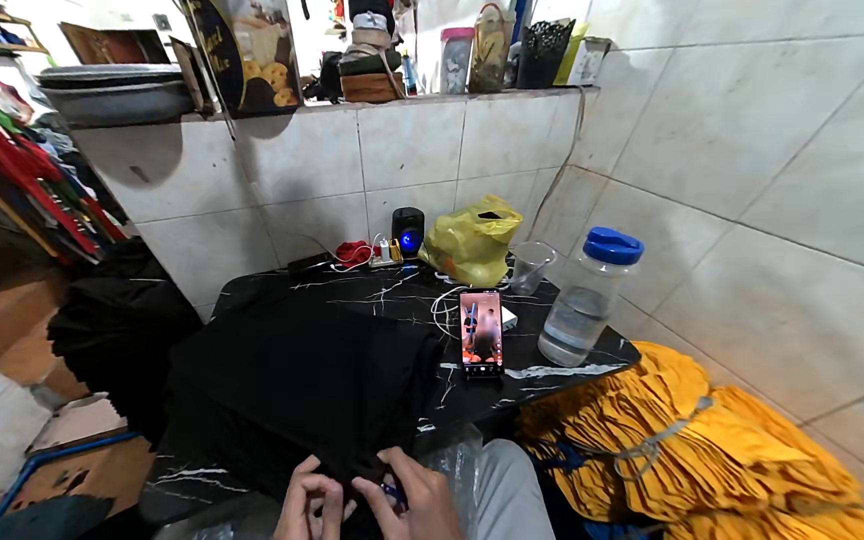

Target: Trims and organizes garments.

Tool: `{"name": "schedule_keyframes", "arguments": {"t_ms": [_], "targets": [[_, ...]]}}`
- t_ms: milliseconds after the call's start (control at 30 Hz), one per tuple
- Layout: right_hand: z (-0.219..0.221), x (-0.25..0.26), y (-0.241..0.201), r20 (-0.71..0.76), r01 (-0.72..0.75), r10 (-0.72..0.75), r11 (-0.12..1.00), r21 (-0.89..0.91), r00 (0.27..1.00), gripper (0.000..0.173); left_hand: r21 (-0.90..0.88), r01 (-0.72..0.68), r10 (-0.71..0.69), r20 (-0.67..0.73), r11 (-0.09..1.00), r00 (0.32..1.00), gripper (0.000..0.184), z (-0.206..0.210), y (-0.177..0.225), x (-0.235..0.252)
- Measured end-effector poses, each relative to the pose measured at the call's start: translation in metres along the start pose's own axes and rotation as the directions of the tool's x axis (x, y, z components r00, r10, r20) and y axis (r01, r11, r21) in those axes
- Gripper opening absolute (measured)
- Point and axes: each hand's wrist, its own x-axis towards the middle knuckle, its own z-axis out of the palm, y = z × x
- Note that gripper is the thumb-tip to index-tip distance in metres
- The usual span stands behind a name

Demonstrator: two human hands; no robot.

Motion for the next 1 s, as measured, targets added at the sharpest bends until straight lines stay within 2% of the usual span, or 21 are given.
{"name": "schedule_keyframes", "arguments": {"t_ms": [67,133,233,333,400,433,500,533,633,733,800,900,1000], "targets": [[0.003,0.001,-0.004,-0.011,-0.108,0.110,0.988,0.106,0.994,0.041,-0.069,0.054,-0.055,-0.009,0.996,0.998,0.014,0.003,0.005,-0.001],[0.010,0.001,-0.003,0.043,-0.161,0.155,0.965,0.206,0.987,0.042,-0.063,0.047,-0.048,-0.013,0.997,0.999,0.016,0.005,0.006,-0.002],[0.018,-0.002,0.001,0.080,-0.173,0.157,0.953,0.248,0.984,0.026,-0.062,0.088,-0.087,0.009,0.994,0.996,0.013,0.004,0.004,-0.001],[0.016,-0.001,0.000,0.083,-0.238,0.222,0.908,0.346,0.971,0.015,-0.005,0.013,-0.012,0.181,1.000,0.983,0.008,-0.013,-0.009,0.003],[0.013,0.000,0.003,0.118,-0.306,0.283,0.842,0.444,0.952,0.015,0.034,-0.061,0.047,0.318,0.998,0.947,0.022,-0.025,-0.017,0.005],[0.011,0.001,0.004,0.145,-0.335,0.304,0.799,0.499,0.942,0.015,0.032,-0.084,0.070,0.325,0.996,0.943,0.025,-0.026,-0.019,0.006],[0.008,0.003,0.005,0.196,-0.379,0.331,0.698,0.608,0.923,0.010,0.002,-0.068,0.065,0.229,0.998,0.971,0.015,-0.021,-0.018,0.007],[0.007,0.003,0.004,0.217,-0.396,0.340,0.655,0.644,0.915,0.008,-0.020,-0.036,0.039,0.178,0.999,0.983,0.017,-0.017,-0.015,0.007],[0.005,0.003,0.004,0.269,-0.430,0.343,0.598,0.676,0.900,0.008,-0.065,0.009,-0.001,0.123,0.998,0.992,0.038,-0.011,-0.014,0.008],[0.006,0.003,0.006,0.293,-0.440,0.333,0.582,0.684,0.896,0.010,-0.058,-0.003,0.011,0.131,0.998,0.991,0.041,-0.008,-0.018,0.008],[0.010,0.003,0.008,0.301,-0.436,0.318,0.579,0.689,0.899,0.020,-0.042,-0.015,0.021,0.146,0.999,0.989,0.042,-0.007,-0.018,0.007],[0.011,0.002,0.008,0.261,-0.403,0.307,0.681,0.612,0.915,0.023,-0.002,-0.012,0.012,0.126,1.000,0.992,0.037,-0.005,-0.015,0.006],[0.012,0.001,0.010,0.265,-0.454,0.370,0.758,0.468,0.891,0.033,-0.010,0.012,-0.011,0.082,1.000,0.997,0.028,-0.003,-0.008,0.005]]}}
